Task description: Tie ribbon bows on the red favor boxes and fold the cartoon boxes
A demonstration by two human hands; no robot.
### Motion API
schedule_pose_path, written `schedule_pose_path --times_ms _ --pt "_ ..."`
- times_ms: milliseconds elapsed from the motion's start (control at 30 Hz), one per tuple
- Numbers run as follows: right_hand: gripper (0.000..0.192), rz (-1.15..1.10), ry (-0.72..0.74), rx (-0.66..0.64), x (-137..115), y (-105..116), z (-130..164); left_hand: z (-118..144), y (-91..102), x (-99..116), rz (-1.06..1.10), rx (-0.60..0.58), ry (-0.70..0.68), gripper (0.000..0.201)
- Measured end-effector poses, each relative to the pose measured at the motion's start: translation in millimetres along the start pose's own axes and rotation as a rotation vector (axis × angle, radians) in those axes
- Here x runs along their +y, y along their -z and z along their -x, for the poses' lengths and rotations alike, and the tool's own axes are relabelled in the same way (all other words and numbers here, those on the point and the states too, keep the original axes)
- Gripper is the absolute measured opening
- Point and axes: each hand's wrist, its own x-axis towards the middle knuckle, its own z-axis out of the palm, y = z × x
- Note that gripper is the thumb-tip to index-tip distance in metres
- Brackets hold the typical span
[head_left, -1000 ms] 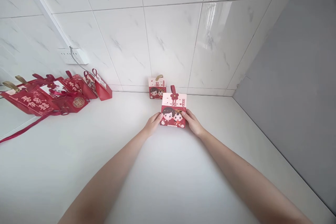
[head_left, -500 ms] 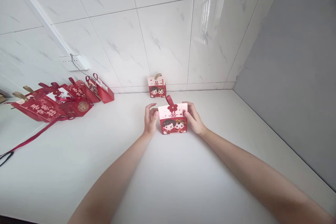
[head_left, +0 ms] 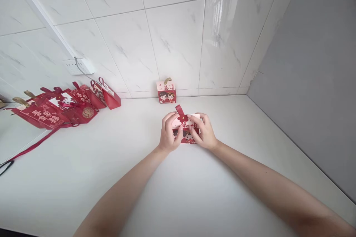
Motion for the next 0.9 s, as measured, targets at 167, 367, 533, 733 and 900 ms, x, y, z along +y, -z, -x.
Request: schedule_pose_path --times_ms 167,367,533,733,900 --pt "0.059 -0.057 0.020 -0.034 -4.5 -2.0 0.3 0.6 -1.0 -1.4 0.002 -0.020 -0.021 0.047" --pt "0.055 -0.129 0.000 -0.045 -2.6 -1.6 -1.4 -1.7 -1.1 -1.4 0.018 -0.059 -0.011 0.050" --pt "0.051 -0.132 -0.035 -0.053 -2.6 -2.5 0.1 -0.7 -0.5 -3.2 0.018 -0.064 -0.044 0.053" --pt "0.051 -0.144 -0.050 -0.042 -3.4 -2.9 1.2 0.8 -0.4 -3.3 0.008 -0.062 -0.030 0.045" --pt "0.049 -0.151 -0.053 -0.050 -2.9 -2.7 0.5 0.7 -1.0 -3.2 0.018 -0.058 -0.015 0.044"
